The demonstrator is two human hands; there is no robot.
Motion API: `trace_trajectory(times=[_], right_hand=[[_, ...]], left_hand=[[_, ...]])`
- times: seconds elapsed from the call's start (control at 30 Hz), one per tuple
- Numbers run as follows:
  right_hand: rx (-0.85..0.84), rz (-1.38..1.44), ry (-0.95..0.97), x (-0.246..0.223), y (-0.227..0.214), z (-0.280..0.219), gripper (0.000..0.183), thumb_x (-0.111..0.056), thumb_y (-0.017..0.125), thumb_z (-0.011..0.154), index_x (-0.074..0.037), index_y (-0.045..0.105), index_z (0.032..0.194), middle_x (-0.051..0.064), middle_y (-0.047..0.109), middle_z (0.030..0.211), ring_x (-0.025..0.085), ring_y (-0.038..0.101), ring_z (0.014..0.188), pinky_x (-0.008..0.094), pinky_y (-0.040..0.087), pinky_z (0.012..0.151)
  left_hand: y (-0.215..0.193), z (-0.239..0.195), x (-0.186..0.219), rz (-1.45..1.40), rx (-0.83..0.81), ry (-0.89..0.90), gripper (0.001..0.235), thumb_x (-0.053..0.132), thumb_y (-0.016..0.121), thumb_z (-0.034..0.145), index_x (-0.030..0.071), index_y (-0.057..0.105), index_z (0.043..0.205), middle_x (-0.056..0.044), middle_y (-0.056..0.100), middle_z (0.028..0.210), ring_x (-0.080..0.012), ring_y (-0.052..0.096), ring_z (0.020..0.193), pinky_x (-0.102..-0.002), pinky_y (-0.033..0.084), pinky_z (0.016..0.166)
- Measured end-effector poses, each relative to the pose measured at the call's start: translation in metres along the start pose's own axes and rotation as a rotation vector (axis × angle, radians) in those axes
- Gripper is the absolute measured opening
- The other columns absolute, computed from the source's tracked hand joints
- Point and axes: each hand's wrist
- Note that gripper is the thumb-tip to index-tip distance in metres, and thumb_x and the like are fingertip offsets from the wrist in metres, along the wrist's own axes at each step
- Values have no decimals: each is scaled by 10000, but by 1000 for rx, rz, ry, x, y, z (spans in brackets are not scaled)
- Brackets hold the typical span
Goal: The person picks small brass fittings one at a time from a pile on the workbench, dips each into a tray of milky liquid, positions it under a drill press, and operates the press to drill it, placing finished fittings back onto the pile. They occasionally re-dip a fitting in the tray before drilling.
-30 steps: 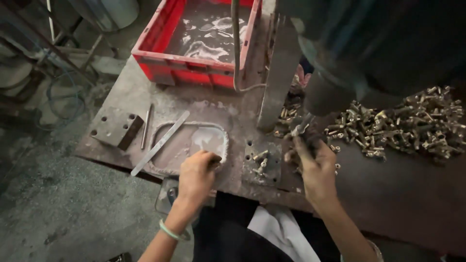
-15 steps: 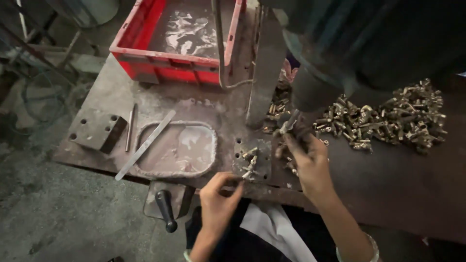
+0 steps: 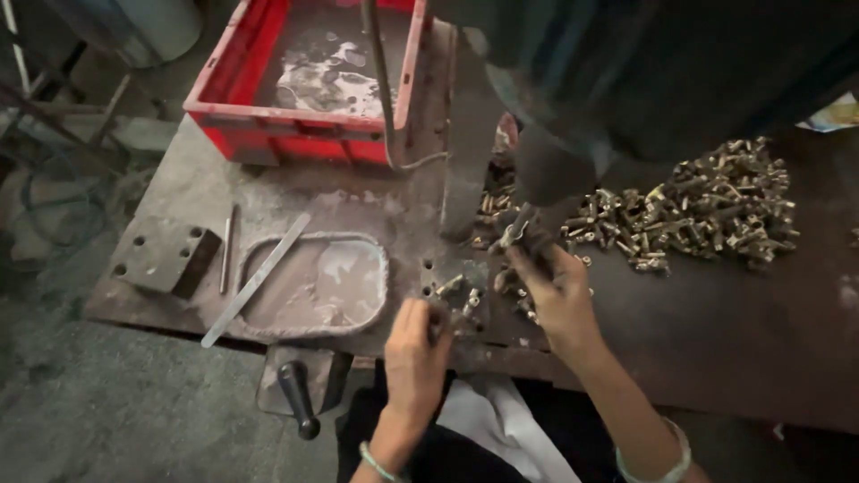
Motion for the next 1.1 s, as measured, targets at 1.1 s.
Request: trace_trajectory(times=[1.1], right_hand=[[-21,127,91,-4,2,1,186,-69,606,980,-16,685,1140,47,723,1022,126,656,765,276,537,677]], left_hand=[[-47,40,84,-958,85,-314,440,-22,736,887,-32,662,1321,-133,771,1047,-159,734,930,-310,609,848]])
Point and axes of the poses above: each hand's wrist, its own z-axis towards the middle knuckle, its own y-axis out of the palm, x = y × z
